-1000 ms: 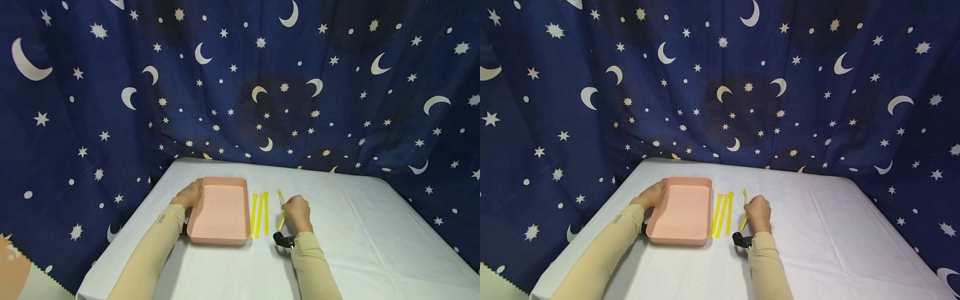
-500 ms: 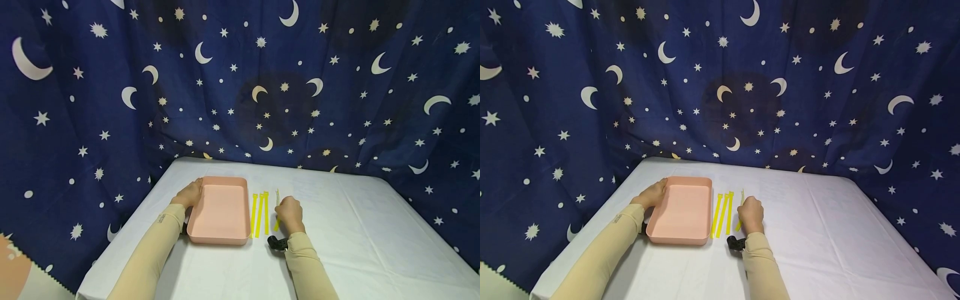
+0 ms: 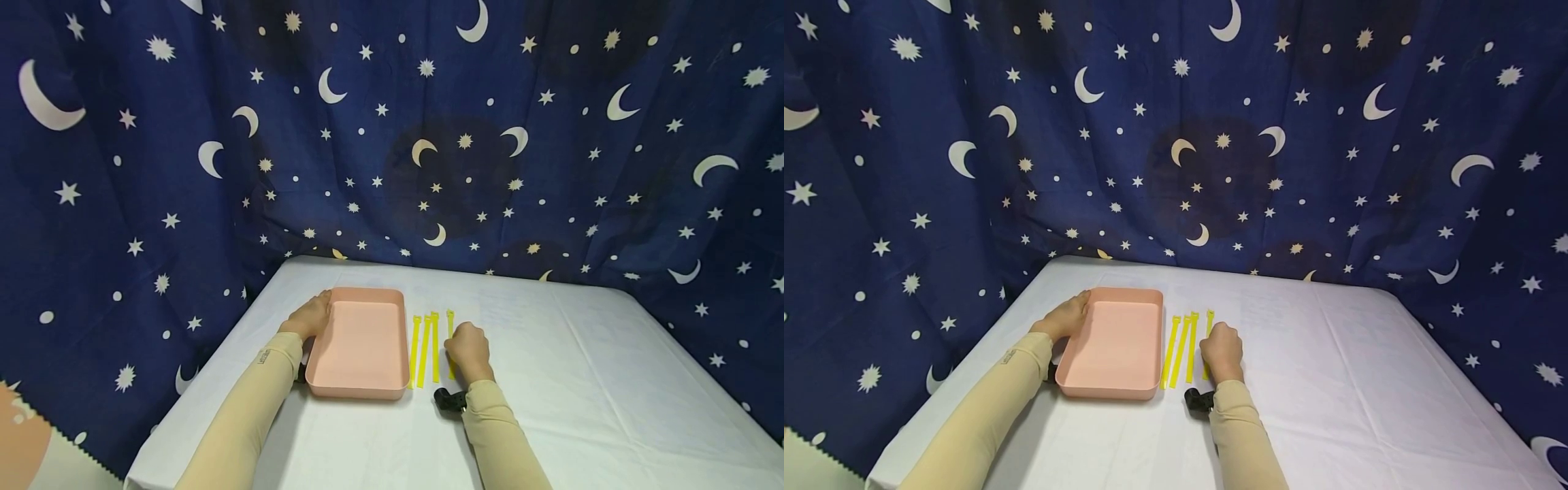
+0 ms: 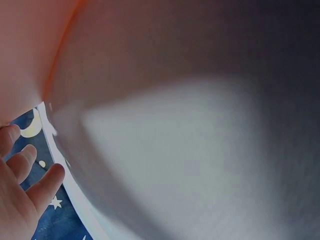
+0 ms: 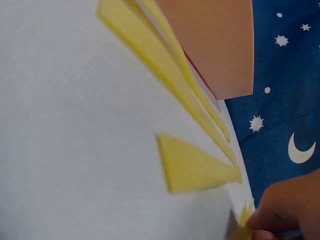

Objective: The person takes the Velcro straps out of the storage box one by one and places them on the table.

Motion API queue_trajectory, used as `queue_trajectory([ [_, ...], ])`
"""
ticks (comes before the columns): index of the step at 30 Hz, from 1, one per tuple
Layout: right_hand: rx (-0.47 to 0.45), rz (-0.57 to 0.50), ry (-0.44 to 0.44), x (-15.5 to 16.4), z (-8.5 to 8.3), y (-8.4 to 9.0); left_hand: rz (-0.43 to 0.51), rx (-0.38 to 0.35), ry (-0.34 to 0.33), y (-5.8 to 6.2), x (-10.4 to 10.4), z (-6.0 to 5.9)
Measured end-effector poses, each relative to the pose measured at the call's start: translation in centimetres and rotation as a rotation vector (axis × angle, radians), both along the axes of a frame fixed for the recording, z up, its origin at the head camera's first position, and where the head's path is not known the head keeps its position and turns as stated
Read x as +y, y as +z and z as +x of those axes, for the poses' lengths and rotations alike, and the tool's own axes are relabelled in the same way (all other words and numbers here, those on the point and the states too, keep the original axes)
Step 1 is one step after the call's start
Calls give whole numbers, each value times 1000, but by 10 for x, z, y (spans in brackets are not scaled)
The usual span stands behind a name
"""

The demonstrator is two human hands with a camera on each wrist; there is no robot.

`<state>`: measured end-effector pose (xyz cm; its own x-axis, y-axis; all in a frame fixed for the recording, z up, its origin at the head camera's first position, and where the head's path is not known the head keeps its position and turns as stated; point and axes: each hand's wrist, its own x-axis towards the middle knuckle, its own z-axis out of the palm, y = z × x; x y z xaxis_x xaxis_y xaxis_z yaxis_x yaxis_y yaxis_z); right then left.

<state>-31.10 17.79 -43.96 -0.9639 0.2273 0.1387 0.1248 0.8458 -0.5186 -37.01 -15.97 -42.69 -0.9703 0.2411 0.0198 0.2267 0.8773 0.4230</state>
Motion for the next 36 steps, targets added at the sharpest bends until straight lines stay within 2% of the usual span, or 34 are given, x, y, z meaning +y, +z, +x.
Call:
queue_trajectory([
  [11, -27, 7, 11, -1, -1, -2, -8, 2, -2, -1, 1, 0],
  [36, -25, -1, 68, -3, 1, 0, -11, -3, 8, 1, 2, 1],
])
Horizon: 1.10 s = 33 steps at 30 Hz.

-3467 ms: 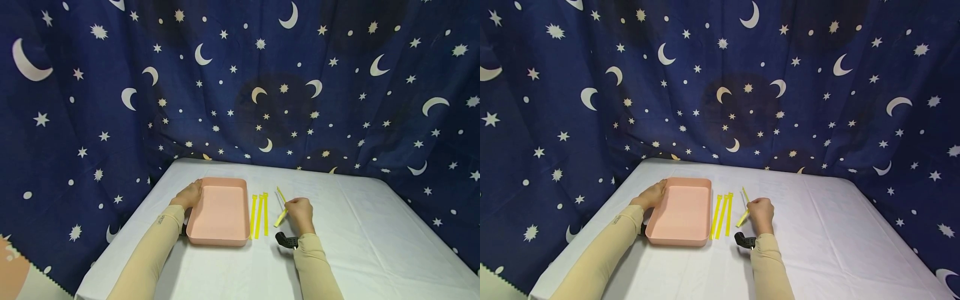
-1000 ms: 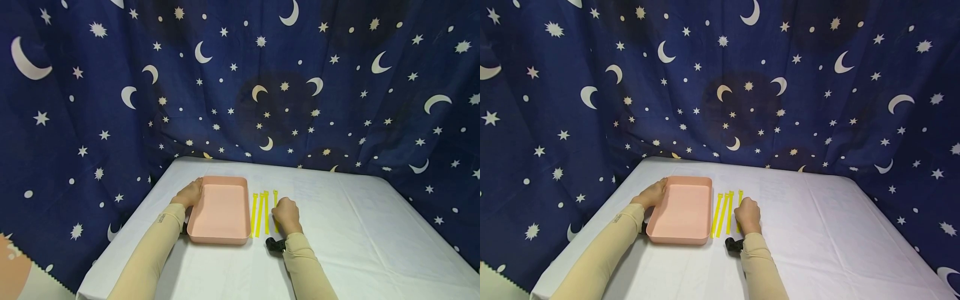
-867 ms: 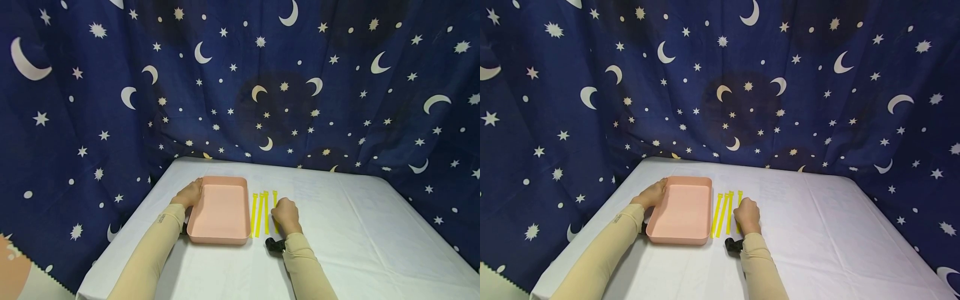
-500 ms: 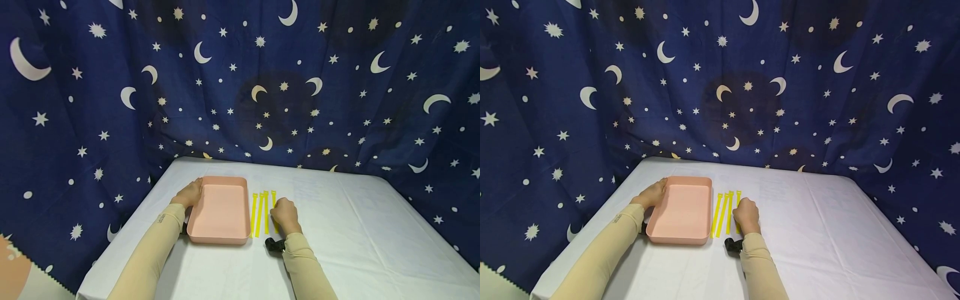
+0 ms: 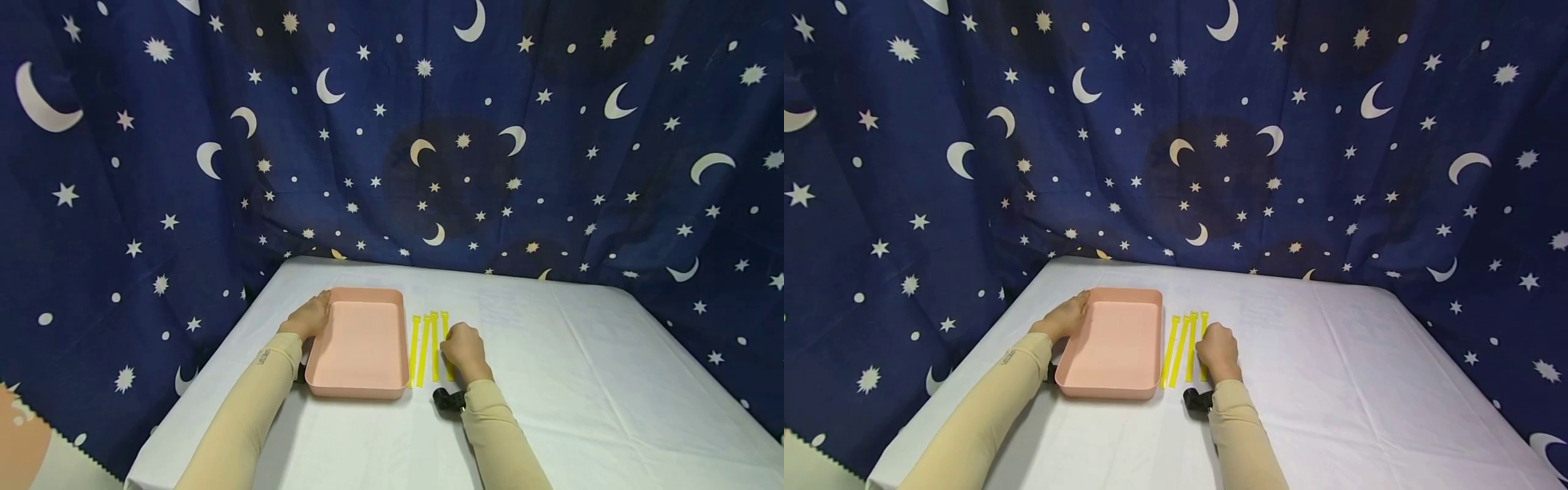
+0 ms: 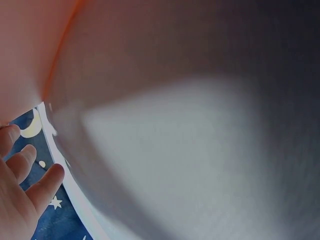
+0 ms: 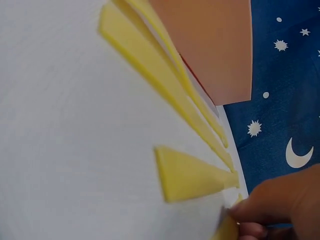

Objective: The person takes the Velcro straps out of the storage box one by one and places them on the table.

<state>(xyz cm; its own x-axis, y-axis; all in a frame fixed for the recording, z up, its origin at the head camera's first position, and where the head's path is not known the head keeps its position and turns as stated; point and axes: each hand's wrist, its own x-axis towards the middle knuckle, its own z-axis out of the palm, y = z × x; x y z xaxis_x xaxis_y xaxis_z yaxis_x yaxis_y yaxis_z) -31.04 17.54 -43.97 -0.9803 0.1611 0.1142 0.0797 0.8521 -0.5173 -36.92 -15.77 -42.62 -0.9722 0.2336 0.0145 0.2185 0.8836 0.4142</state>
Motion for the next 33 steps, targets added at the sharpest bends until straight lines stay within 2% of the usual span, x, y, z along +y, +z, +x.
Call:
queue_trajectory([
  [10, 25, -3, 43, 5, 3, 2, -10, -5, 2, 0, -2, -1],
  [20, -1, -35, 34, 9, 4, 2, -13, -5, 15, 0, -2, 1],
  [28, -27, -108, 15, 12, 2, 4, -23, -3, 15, -1, -1, -1],
  [33, -11, -115, 30, 11, 1, 7, -44, -3, 8, -1, -1, -2],
])
